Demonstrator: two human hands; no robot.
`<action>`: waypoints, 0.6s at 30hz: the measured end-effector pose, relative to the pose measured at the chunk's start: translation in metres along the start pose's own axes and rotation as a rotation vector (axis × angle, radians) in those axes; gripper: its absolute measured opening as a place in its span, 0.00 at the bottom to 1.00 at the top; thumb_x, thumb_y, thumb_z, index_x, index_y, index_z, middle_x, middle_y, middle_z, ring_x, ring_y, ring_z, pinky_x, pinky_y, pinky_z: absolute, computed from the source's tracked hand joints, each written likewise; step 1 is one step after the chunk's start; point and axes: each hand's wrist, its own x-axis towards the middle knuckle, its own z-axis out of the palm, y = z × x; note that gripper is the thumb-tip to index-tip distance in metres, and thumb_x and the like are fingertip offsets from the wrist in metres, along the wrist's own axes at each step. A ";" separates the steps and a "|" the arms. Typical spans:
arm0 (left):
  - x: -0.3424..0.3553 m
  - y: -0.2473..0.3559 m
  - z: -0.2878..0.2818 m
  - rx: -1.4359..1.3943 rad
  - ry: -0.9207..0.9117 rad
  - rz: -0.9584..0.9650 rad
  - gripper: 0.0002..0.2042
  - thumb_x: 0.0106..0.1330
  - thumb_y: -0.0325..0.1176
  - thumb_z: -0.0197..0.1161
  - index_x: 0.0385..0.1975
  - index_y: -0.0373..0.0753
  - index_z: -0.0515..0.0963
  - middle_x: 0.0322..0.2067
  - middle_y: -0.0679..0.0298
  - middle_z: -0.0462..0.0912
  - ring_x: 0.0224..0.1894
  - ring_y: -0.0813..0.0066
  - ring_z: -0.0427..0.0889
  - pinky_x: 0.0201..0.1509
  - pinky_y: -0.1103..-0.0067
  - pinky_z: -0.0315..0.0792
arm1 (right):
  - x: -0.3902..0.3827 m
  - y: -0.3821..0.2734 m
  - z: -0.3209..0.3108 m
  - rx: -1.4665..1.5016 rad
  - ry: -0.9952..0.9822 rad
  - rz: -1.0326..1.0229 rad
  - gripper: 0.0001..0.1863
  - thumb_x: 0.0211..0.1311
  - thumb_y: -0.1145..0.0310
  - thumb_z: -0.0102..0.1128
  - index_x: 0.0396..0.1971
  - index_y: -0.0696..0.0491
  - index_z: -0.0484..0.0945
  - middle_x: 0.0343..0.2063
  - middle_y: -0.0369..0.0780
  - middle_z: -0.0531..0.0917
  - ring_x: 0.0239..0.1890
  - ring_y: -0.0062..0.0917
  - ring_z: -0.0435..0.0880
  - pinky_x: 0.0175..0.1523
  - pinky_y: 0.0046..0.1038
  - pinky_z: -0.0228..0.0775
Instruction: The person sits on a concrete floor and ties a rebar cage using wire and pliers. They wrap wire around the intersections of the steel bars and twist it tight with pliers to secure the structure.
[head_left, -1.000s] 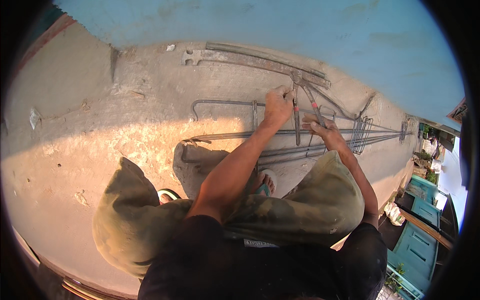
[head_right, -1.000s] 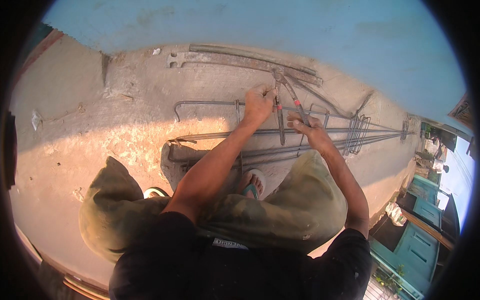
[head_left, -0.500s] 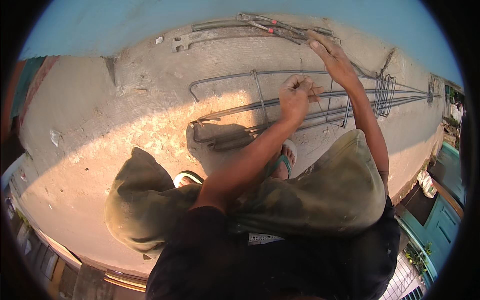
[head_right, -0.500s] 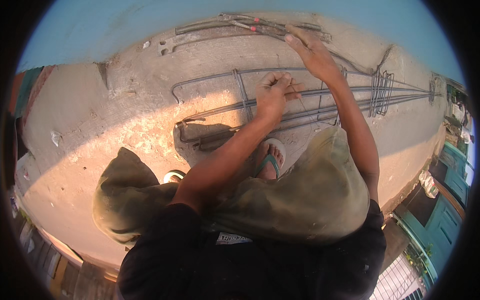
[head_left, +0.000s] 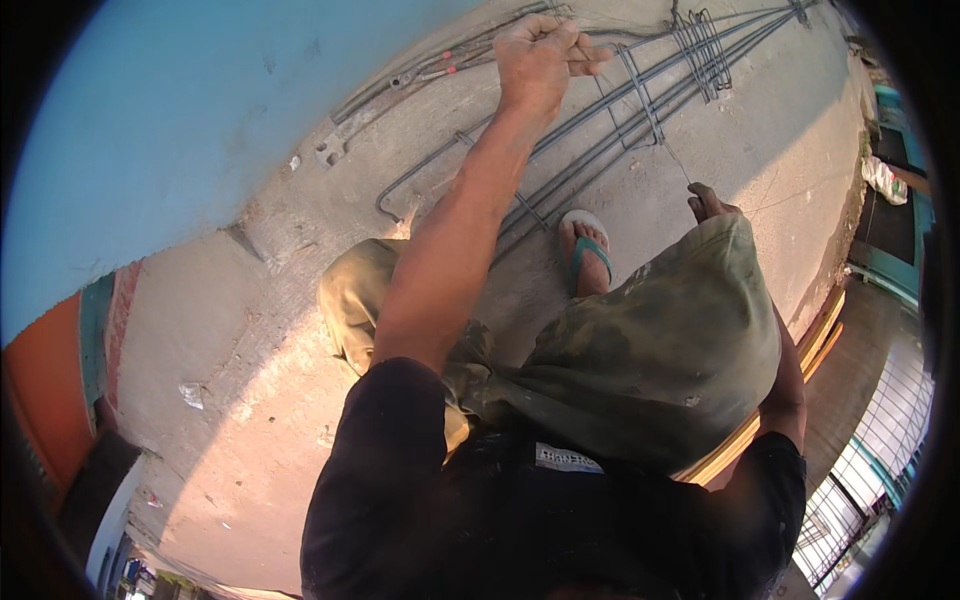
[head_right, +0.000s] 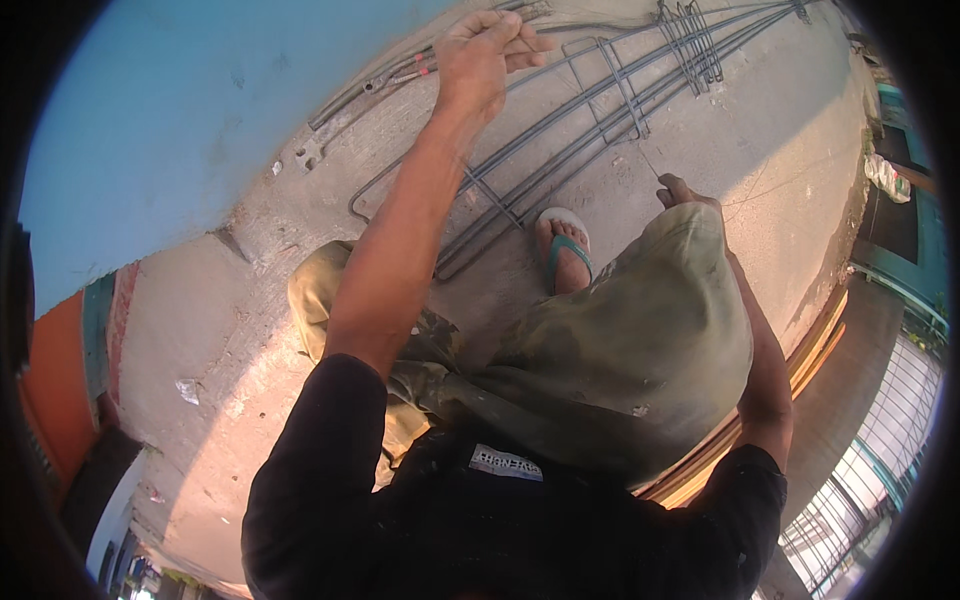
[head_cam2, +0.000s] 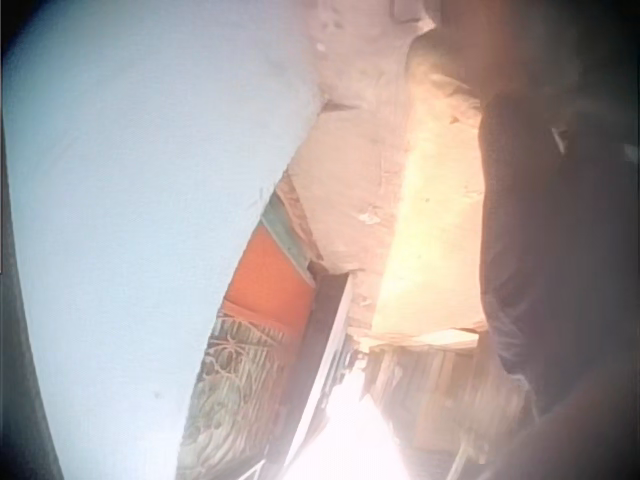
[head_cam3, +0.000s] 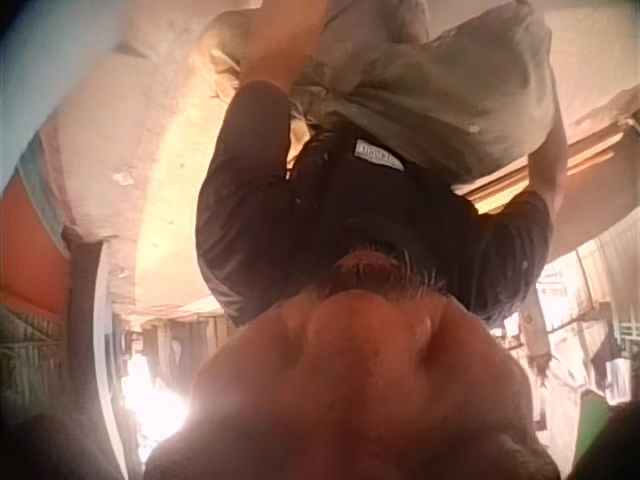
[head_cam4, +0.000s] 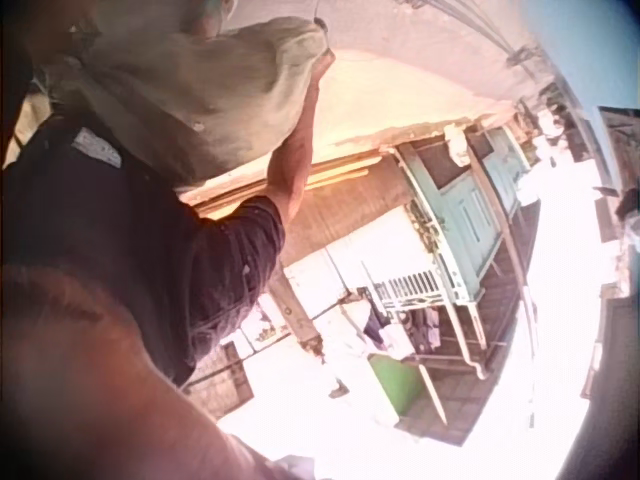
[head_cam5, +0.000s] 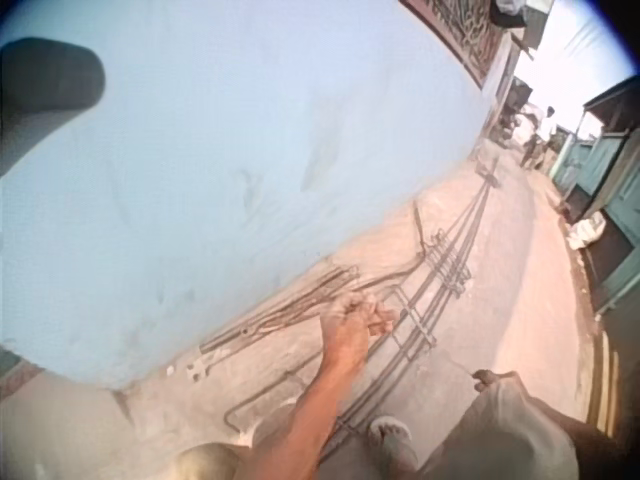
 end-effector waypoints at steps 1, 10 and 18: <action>-0.010 -0.008 0.009 -0.008 -0.052 -0.046 0.07 0.71 0.25 0.52 0.31 0.30 0.75 0.26 0.54 0.81 0.33 0.59 0.87 0.31 0.76 0.83 | -0.034 0.014 -0.013 -0.013 -0.100 0.071 0.22 0.68 0.62 0.56 0.59 0.53 0.68 0.48 0.52 0.79 0.51 0.39 0.80 0.55 0.36 0.71; -0.119 -0.124 0.094 -0.169 -0.225 -0.296 0.05 0.66 0.22 0.55 0.29 0.28 0.75 0.24 0.56 0.81 0.27 0.67 0.86 0.21 0.80 0.77 | -0.067 0.024 -0.038 0.688 -0.328 -0.143 0.42 0.63 0.57 0.62 0.70 0.56 0.53 0.64 0.51 0.66 0.67 0.37 0.66 0.69 0.32 0.56; -0.022 -0.049 -0.008 0.353 0.006 -0.052 0.07 0.65 0.30 0.61 0.33 0.32 0.80 0.29 0.60 0.85 0.33 0.73 0.84 0.32 0.79 0.75 | 0.082 -0.123 -0.020 0.653 -0.123 -0.499 0.15 0.73 0.59 0.49 0.40 0.56 0.76 0.18 0.30 0.70 0.16 0.13 0.65 0.21 0.18 0.56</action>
